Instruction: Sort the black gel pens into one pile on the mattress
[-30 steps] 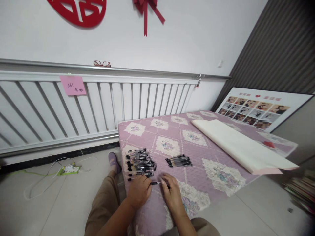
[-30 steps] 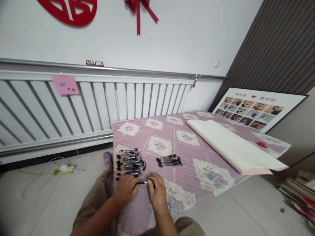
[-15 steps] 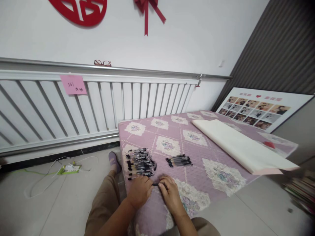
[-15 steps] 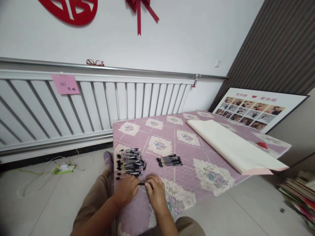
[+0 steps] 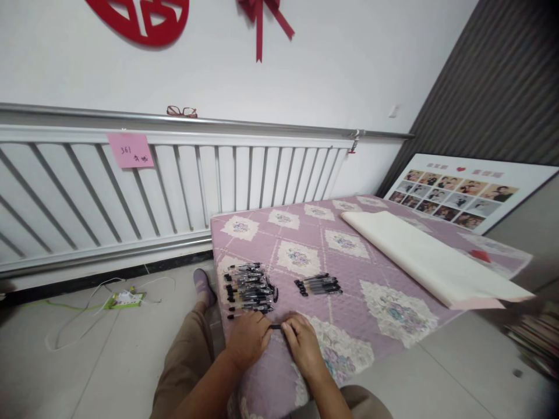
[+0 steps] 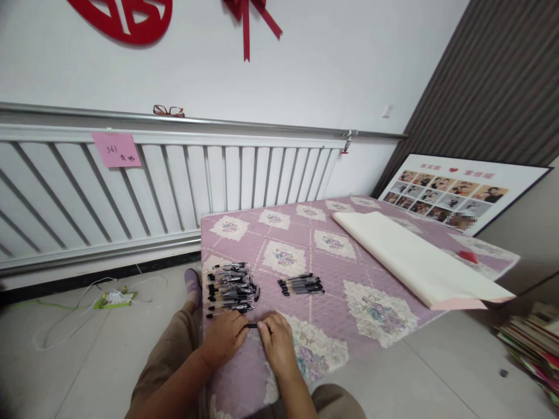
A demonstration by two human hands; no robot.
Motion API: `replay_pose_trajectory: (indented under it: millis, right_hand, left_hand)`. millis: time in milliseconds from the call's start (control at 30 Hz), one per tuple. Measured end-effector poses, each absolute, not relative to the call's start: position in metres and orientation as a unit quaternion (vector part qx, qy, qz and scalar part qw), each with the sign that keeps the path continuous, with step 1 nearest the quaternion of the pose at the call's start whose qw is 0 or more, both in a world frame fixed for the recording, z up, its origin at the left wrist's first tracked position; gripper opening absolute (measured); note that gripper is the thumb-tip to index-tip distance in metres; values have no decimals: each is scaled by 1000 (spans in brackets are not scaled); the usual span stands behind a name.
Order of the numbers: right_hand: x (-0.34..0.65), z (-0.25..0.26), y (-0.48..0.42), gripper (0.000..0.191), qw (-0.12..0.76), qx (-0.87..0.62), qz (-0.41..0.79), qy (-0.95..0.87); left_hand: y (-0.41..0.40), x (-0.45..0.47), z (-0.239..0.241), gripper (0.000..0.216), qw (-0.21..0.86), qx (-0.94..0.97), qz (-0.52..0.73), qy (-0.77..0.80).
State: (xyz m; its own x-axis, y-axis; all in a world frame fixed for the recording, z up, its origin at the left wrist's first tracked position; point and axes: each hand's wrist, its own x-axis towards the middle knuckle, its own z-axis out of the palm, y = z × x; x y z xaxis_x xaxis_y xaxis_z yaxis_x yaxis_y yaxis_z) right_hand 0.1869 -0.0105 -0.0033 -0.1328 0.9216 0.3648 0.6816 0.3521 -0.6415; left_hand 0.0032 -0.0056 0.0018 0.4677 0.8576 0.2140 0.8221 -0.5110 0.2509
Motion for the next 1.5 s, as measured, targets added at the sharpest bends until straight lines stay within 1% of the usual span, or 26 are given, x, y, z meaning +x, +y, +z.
replay_pose_trajectory:
  millis: [133, 333, 500, 600, 667, 767, 833, 1033, 1267, 1300, 1400, 1467, 1500]
  right_hand:
    - [186, -2, -11, 31, 373, -542, 169, -734]
    - [188, 5, -12, 24, 380, -524, 213, -732]
    - [192, 2, -12, 16, 390, -539, 239, -707]
    - [191, -1, -11, 23, 401, -560, 225, -689]
    - [189, -2, -9, 19, 394, -562, 207, -698]
    - [185, -1, -8, 34, 373, -560, 169, -721]
    - [184, 0, -8, 38, 368, -560, 157, -726]
    - [185, 5, -10, 28, 381, -545, 196, -721]
    - [191, 6, -10, 14, 377, -534, 262, -710]
    - [192, 5, -9, 14, 382, -536, 265, -705]
    - [192, 2, -8, 22, 397, -552, 251, -689]
    - [190, 0, -8, 19, 391, -560, 225, -695]
    - [189, 0, -7, 21, 383, -561, 210, -703]
  left_hand:
    - [-6, 3, 4, 14, 59, 859, 149, 486]
    - [-5, 3, 5, 15, 60, 857, 153, 489]
    - [-5, 3, 4, 16, 65, 854, 157, 491]
    - [-6, 2, 4, 16, 63, 854, 160, 491]
    - [-6, 2, 4, 16, 62, 855, 156, 490]
    - [-6, 2, 4, 16, 63, 859, 149, 485]
    - [-6, 2, 4, 16, 61, 861, 147, 483]
    - [-5, 3, 4, 15, 65, 859, 140, 488]
    - [-5, 3, 3, 16, 67, 860, 143, 485]
    - [-5, 3, 3, 16, 67, 860, 145, 484]
    - [-4, 3, 2, 16, 68, 859, 154, 484]
    - [-4, 2, 2, 17, 68, 858, 154, 485]
    - [-4, 2, 2, 17, 68, 858, 153, 485]
